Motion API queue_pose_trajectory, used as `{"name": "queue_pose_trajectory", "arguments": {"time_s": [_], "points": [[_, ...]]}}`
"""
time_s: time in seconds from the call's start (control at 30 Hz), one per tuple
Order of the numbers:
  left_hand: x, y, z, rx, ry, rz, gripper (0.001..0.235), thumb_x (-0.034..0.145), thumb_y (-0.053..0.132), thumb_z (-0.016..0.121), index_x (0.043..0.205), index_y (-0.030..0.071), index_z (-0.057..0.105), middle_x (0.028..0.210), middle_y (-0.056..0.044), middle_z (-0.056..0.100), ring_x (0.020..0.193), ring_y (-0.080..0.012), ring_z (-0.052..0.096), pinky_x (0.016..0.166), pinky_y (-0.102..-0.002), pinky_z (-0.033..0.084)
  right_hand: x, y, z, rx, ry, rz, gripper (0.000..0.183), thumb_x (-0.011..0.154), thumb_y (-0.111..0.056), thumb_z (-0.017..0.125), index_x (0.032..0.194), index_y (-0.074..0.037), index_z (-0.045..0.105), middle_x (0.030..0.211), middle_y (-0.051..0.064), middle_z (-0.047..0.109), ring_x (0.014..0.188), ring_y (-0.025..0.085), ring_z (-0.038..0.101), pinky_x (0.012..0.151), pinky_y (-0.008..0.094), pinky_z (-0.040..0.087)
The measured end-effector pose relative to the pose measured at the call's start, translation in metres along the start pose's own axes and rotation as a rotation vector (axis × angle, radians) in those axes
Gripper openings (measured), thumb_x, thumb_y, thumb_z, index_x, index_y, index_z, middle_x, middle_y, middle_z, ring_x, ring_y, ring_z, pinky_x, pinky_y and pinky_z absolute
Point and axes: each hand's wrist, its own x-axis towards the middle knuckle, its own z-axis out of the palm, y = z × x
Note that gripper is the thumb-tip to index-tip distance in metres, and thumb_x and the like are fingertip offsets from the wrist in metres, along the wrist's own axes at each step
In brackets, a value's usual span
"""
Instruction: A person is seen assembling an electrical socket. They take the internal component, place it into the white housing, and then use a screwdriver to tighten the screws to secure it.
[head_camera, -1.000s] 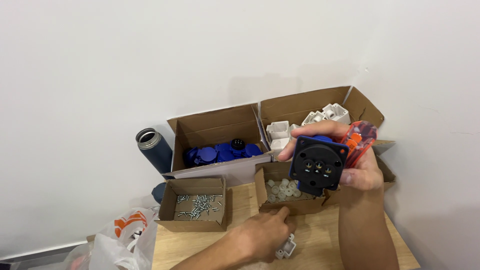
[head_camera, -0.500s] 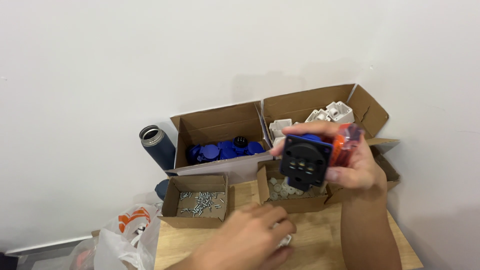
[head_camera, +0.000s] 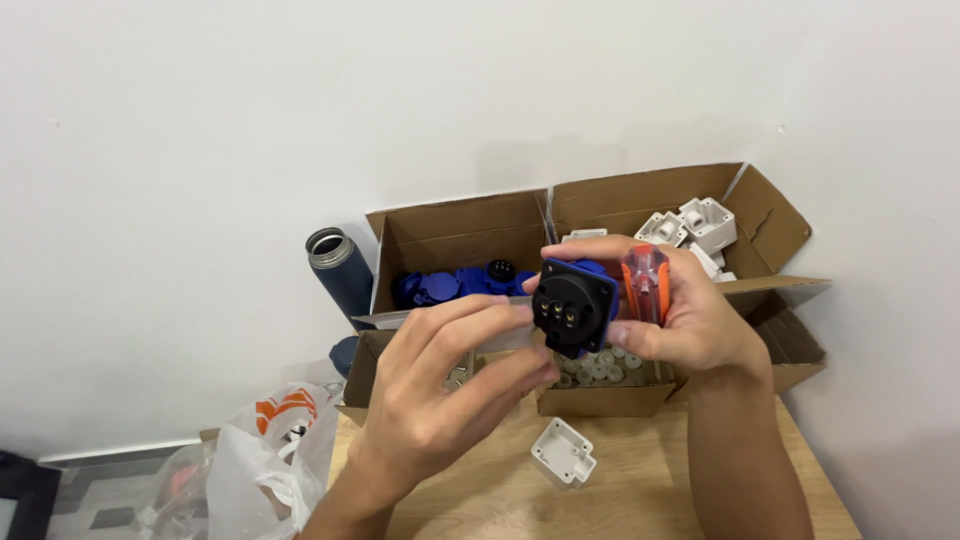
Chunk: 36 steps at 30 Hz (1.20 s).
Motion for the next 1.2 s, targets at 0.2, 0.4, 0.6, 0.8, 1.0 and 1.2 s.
{"name": "queue_pose_trajectory", "arguments": {"time_s": [0.2,0.4,0.6,0.8,1.0,1.2], "points": [[0.000,0.000,-0.001,-0.048,-0.023,0.007,0.005,0.108,0.011,0.079,0.112,0.010,0.076,0.136,-0.013,0.070,0.121,-0.0338,0.078,0.093,-0.040,0.061,0.000,0.004,-0.002,-0.058,-0.030,-0.010,0.072,0.096,-0.037,0.074,0.153,0.003,0.056,0.140,0.018,0.073,0.132,0.029,0.071,0.111,0.040,0.060],[0.001,0.000,-0.004,-0.116,-0.043,0.000,0.003,0.107,0.011,0.080,0.110,0.010,0.079,0.137,-0.013,0.069,0.126,-0.0354,0.078,0.096,-0.041,0.062,-0.002,0.008,-0.001,0.092,-0.108,0.041,0.078,0.093,-0.028,0.077,0.158,0.006,0.050,0.144,0.018,0.070,0.132,0.027,0.069,0.107,0.036,0.058],[-0.001,-0.001,-0.005,-0.169,-0.080,-0.015,0.003,0.108,0.010,0.078,0.111,0.010,0.077,0.137,-0.012,0.069,0.126,-0.0343,0.077,0.094,-0.042,0.061,0.001,0.007,-0.002,0.049,-0.123,0.072,0.091,0.079,-0.027,0.094,0.155,0.003,0.056,0.143,0.019,0.073,0.134,0.028,0.070,0.116,0.039,0.055],[-0.001,-0.004,-0.002,-0.160,-0.075,0.034,0.006,0.110,0.009,0.074,0.112,0.004,0.074,0.136,-0.012,0.072,0.127,-0.0336,0.076,0.096,-0.042,0.059,-0.001,0.016,-0.008,-0.135,-0.082,0.043,0.093,0.070,-0.038,0.097,0.150,-0.001,0.064,0.131,0.010,0.079,0.120,0.018,0.073,0.105,0.031,0.059],[-0.004,-0.005,-0.002,-0.115,-0.051,0.032,0.006,0.110,0.008,0.072,0.112,0.003,0.073,0.132,-0.012,0.075,0.123,-0.0314,0.078,0.093,-0.040,0.056,-0.001,0.021,-0.005,-0.146,-0.092,0.032,0.091,0.072,-0.039,0.096,0.147,-0.001,0.064,0.135,0.010,0.076,0.124,0.019,0.070,0.109,0.034,0.057],[-0.003,-0.006,-0.004,-0.099,-0.051,0.012,0.002,0.110,0.005,0.070,0.109,0.004,0.071,0.131,-0.011,0.076,0.120,-0.0294,0.079,0.090,-0.038,0.051,0.000,0.023,-0.003,-0.088,-0.089,0.076,0.089,0.073,-0.041,0.096,0.146,0.000,0.066,0.119,0.005,0.077,0.104,0.014,0.070,0.090,0.029,0.059]]}}
